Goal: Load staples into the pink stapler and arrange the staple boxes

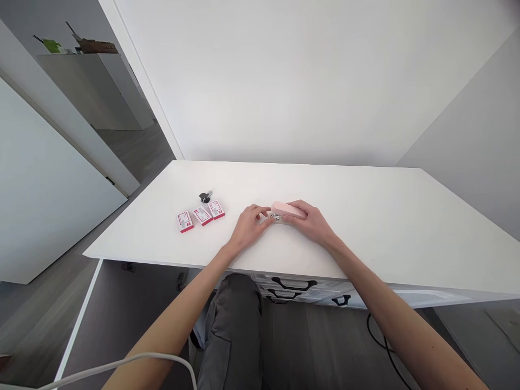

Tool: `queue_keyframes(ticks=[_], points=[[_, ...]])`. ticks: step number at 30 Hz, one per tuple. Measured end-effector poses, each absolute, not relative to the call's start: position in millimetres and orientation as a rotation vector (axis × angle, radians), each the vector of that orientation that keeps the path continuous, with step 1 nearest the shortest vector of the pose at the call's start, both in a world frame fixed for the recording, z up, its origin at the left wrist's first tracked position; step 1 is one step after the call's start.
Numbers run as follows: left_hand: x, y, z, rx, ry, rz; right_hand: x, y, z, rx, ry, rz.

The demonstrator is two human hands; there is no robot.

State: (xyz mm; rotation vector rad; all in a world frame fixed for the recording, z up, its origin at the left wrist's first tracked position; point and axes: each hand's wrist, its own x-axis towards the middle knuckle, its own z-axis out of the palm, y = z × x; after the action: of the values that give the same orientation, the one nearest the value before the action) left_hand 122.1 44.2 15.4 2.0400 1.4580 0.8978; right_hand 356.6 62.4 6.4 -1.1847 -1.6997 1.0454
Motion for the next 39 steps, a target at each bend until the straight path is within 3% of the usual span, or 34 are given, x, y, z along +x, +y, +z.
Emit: queue_keyframes(ticks=[29, 39], points=[[151.1, 50.4, 10.6, 1.944, 1.425, 0.950, 360.8, 64.8, 9.7, -0.973, -1.609, 1.289], [145.4, 48.0, 11.7, 2.221, 1.205, 0.924, 362.7, 67.9, 7.5, -0.889, -1.586, 1.408]])
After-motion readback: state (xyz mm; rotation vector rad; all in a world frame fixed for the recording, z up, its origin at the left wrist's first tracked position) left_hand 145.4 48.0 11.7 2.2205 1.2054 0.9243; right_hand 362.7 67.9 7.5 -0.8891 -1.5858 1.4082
